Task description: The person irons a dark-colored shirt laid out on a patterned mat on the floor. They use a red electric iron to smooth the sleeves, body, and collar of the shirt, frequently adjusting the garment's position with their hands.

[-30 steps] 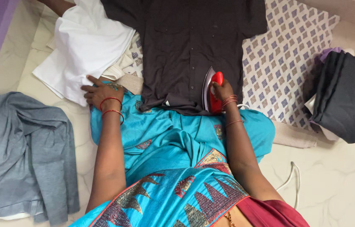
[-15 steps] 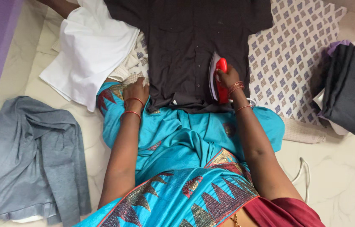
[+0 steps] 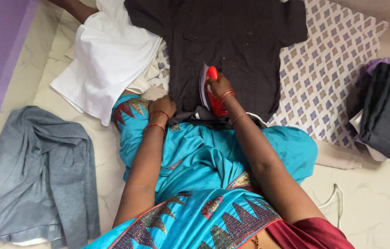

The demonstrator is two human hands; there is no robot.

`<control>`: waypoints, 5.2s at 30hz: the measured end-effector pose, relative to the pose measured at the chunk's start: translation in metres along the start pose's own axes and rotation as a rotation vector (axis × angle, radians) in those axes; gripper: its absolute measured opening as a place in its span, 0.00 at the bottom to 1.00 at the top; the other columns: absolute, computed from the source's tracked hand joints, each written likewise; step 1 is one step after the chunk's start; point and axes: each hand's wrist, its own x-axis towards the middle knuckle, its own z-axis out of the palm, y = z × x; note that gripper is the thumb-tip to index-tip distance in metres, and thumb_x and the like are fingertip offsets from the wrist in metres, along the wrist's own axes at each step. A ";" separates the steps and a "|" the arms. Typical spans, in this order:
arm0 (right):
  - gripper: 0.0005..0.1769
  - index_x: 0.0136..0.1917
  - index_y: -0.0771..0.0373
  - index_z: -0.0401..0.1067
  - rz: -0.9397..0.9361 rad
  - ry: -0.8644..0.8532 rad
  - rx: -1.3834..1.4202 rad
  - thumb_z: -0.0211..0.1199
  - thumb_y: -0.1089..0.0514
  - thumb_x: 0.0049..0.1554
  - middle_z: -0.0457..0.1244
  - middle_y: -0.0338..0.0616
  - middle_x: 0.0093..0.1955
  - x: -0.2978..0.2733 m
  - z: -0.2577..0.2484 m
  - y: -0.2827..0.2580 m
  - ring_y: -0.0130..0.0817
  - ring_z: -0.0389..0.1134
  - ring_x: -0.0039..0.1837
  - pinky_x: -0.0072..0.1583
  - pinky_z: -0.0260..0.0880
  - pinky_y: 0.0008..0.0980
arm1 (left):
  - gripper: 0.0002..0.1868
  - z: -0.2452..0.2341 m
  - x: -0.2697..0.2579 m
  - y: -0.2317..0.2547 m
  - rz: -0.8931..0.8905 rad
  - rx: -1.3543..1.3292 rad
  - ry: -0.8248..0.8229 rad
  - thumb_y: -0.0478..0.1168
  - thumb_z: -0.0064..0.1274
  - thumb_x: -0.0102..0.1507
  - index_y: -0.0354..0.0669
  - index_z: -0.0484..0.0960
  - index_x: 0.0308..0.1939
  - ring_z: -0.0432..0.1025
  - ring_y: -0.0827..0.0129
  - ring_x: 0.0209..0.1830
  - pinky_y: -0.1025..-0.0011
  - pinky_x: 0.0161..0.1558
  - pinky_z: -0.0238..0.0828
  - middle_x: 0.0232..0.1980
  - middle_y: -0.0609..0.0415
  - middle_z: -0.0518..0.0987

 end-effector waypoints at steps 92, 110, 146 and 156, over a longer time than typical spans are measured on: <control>0.15 0.42 0.65 0.70 0.021 0.161 0.246 0.62 0.51 0.64 0.62 0.41 0.27 -0.010 -0.102 0.103 0.32 0.64 0.26 0.30 0.62 0.34 | 0.46 0.018 -0.002 0.003 -0.054 0.187 0.071 0.48 0.51 0.64 0.72 0.43 0.82 0.26 0.22 0.79 0.38 0.76 0.29 0.81 0.27 0.29; 0.33 0.62 0.71 0.70 -0.001 0.248 -0.429 0.63 0.40 0.57 0.66 0.72 0.55 0.043 -0.176 0.121 0.65 0.68 0.59 0.60 0.69 0.52 | 0.49 0.010 -0.004 0.011 -0.085 0.281 0.002 0.53 0.51 0.64 0.72 0.37 0.83 0.27 0.24 0.80 0.39 0.77 0.30 0.82 0.27 0.28; 0.39 0.67 0.68 0.66 0.094 0.307 -0.216 0.72 0.41 0.53 0.67 0.63 0.61 -0.022 -0.190 0.183 0.56 0.69 0.62 0.63 0.68 0.44 | 0.16 0.037 0.030 -0.019 0.014 -0.032 0.483 0.53 0.61 0.63 0.44 0.84 0.40 0.71 0.47 0.53 0.50 0.57 0.66 0.49 0.45 0.79; 0.18 0.62 0.70 0.75 -0.469 0.582 0.400 0.64 0.55 0.64 0.59 0.50 0.72 -0.048 -0.233 0.184 0.36 0.62 0.70 0.66 0.63 0.29 | 0.13 -0.026 -0.005 0.016 0.554 -0.889 0.786 0.42 0.58 0.70 0.37 0.75 0.38 0.68 0.60 0.59 0.65 0.56 0.67 0.65 0.44 0.73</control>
